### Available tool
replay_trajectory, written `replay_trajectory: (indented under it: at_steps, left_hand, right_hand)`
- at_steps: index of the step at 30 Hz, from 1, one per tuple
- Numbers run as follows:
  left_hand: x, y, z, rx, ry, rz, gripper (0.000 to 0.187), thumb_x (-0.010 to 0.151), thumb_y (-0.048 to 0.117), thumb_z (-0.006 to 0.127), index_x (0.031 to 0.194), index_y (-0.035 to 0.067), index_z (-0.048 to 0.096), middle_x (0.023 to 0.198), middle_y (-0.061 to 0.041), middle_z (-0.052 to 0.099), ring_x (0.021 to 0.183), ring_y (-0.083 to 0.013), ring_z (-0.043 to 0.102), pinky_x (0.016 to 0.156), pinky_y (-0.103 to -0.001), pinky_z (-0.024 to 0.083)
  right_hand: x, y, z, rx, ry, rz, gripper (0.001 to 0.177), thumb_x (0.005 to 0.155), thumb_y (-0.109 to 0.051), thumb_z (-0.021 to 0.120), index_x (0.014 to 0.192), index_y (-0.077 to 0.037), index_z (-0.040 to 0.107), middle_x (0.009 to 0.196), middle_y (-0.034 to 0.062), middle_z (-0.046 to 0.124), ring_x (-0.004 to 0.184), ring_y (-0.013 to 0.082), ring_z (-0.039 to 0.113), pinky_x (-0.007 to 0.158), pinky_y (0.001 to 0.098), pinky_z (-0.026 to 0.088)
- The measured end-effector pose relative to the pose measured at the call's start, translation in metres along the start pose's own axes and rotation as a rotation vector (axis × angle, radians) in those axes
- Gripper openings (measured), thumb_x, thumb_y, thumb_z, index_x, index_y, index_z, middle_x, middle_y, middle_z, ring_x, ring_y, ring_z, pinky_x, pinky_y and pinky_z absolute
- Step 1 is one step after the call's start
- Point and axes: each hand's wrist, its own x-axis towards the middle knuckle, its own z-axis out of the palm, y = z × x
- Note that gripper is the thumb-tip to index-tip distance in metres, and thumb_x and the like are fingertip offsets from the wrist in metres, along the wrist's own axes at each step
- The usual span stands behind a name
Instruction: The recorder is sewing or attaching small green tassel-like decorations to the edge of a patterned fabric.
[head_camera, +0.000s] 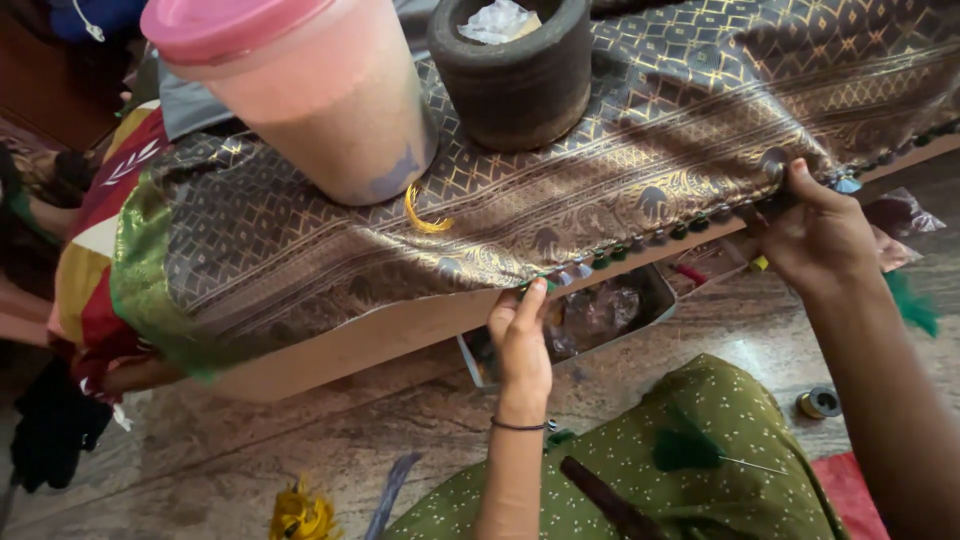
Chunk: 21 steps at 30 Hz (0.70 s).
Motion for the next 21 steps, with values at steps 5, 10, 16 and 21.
replay_trajectory:
  at_steps: [5,10,16,21]
  left_hand:
    - [-0.002,0.012,0.002,0.510,-0.008,0.197,0.015,0.097,0.011,0.072,0.108,0.001,0.070,0.106,-0.009,0.070,0.092,-0.0143,0.061,0.085,-0.031,0.049]
    - [-0.006,0.029,0.018,-0.261,-0.248,-0.103,0.018,0.096,0.015,0.070,0.103,0.008,0.056,0.118,-0.020,0.068,0.113,-0.0327,0.068,0.115,-0.050,0.047]
    - [-0.008,0.029,0.021,-0.414,-0.248,-0.234,0.023,0.095,0.027,0.067,0.110,0.010,0.060,0.123,-0.022,0.069,0.119,-0.0376,0.065,0.118,-0.058,0.038]
    - [-0.003,0.010,0.013,-0.393,-0.207,-0.227,0.016,0.098,0.023,0.066,0.105,0.009,0.064,0.117,-0.018,0.071,0.119,-0.0342,0.065,0.119,-0.054,0.041]
  right_hand:
    - [0.004,0.001,0.000,0.016,-0.011,0.022,0.024,0.104,-0.024,0.058,0.127,-0.017,0.061,0.136,0.0000,0.065,0.133,0.0235,0.055,0.122,0.0503,0.035]
    - [0.004,0.004,0.000,0.035,0.001,0.037,0.028,0.102,-0.026,0.062,0.127,-0.015,0.061,0.132,0.0020,0.066,0.130,0.0238,0.055,0.121,0.0502,0.035]
    - [-0.004,0.011,-0.010,0.025,0.041,0.050,0.025,0.099,-0.023,0.067,0.122,-0.014,0.062,0.124,0.0013,0.067,0.125,0.0203,0.060,0.120,0.0451,0.039]
    - [-0.019,0.074,-0.092,-0.413,0.119,0.182,0.018,0.092,-0.015,0.065,0.109,-0.009,0.061,0.106,0.0087,0.067,0.098,0.0231,0.066,0.094,0.0437,0.054]
